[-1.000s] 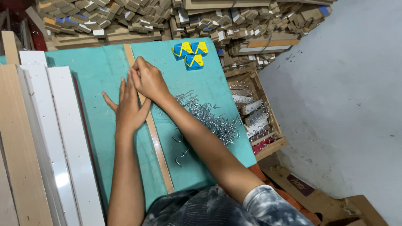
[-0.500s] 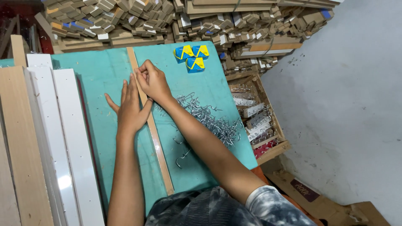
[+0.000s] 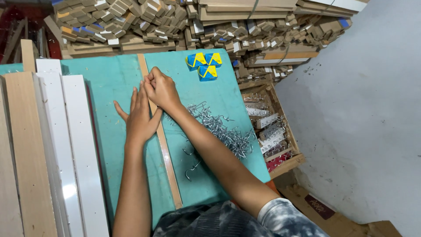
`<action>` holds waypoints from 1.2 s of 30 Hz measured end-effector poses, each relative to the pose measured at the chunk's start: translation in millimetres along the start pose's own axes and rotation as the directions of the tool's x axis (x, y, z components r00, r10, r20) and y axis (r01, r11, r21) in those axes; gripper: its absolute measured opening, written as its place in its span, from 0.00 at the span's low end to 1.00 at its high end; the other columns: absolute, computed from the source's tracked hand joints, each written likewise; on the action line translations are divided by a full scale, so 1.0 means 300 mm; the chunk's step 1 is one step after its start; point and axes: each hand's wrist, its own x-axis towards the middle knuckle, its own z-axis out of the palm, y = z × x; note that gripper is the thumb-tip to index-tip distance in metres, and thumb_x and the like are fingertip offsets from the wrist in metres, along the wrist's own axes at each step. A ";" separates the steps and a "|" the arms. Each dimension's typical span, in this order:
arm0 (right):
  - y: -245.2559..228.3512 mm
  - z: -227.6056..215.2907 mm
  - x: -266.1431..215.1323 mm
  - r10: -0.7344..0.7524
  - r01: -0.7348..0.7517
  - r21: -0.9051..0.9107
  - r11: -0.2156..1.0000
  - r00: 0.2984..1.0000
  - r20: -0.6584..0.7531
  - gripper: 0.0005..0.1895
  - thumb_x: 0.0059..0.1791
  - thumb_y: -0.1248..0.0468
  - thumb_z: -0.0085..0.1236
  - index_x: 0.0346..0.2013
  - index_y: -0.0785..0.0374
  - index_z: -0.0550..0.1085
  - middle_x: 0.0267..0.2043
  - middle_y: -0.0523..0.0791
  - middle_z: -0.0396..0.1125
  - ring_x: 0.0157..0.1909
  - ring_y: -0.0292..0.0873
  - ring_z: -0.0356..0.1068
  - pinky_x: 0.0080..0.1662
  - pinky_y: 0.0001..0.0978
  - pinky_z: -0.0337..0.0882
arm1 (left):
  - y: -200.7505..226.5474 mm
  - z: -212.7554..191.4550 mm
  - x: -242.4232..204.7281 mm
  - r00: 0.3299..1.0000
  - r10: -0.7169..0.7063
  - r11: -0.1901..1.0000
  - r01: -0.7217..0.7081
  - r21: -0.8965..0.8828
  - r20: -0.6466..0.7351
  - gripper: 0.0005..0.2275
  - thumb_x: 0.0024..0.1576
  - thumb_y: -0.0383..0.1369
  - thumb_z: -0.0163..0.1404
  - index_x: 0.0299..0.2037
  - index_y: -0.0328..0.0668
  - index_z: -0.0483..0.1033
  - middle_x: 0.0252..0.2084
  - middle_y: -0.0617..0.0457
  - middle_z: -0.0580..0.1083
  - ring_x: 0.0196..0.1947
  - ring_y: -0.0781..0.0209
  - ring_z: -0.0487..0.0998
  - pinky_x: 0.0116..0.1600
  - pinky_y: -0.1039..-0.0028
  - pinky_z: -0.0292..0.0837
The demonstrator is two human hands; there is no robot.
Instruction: Attaching metal hooks onto wooden and plastic strips by sliding them into place
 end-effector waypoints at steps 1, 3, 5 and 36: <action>0.011 0.001 -0.006 -0.004 0.004 -0.001 1.000 1.000 0.000 0.06 0.49 0.61 0.55 0.31 0.58 0.68 0.16 0.42 0.63 0.24 0.52 0.71 0.32 0.43 0.72 | 0.008 -0.004 -0.001 1.000 0.002 1.000 -0.002 -0.001 -0.003 0.38 0.58 0.42 0.47 0.78 0.47 0.42 0.80 0.52 0.49 0.79 0.52 0.44 0.68 0.30 0.10; 0.028 0.007 -0.019 -0.007 0.008 0.035 0.999 1.000 -0.019 0.05 0.48 0.63 0.57 0.33 0.58 0.69 0.16 0.42 0.62 0.23 0.50 0.70 0.30 0.37 0.71 | 0.023 -0.017 -0.006 1.000 0.000 1.000 0.000 0.006 0.007 0.38 0.59 0.43 0.47 0.78 0.46 0.42 0.80 0.49 0.50 0.79 0.50 0.44 0.68 0.30 0.10; 0.060 0.012 -0.032 -0.005 0.006 0.054 0.999 1.000 -0.015 0.06 0.48 0.62 0.58 0.34 0.58 0.70 0.17 0.42 0.62 0.23 0.49 0.69 0.30 0.36 0.71 | 0.023 -0.016 -0.013 1.000 0.002 1.000 -0.002 0.004 0.014 0.38 0.59 0.42 0.47 0.78 0.45 0.42 0.79 0.48 0.50 0.79 0.49 0.45 0.68 0.30 0.11; 0.049 -0.025 0.016 0.087 -0.107 0.335 0.936 0.993 0.076 0.01 0.50 0.65 0.63 0.36 0.56 0.79 0.25 0.40 0.73 0.28 0.30 0.68 0.28 0.19 0.64 | 0.004 -0.011 0.004 0.999 0.000 1.000 -0.001 0.013 0.037 0.40 0.59 0.41 0.48 0.78 0.44 0.39 0.79 0.44 0.50 0.79 0.48 0.43 0.67 0.29 0.09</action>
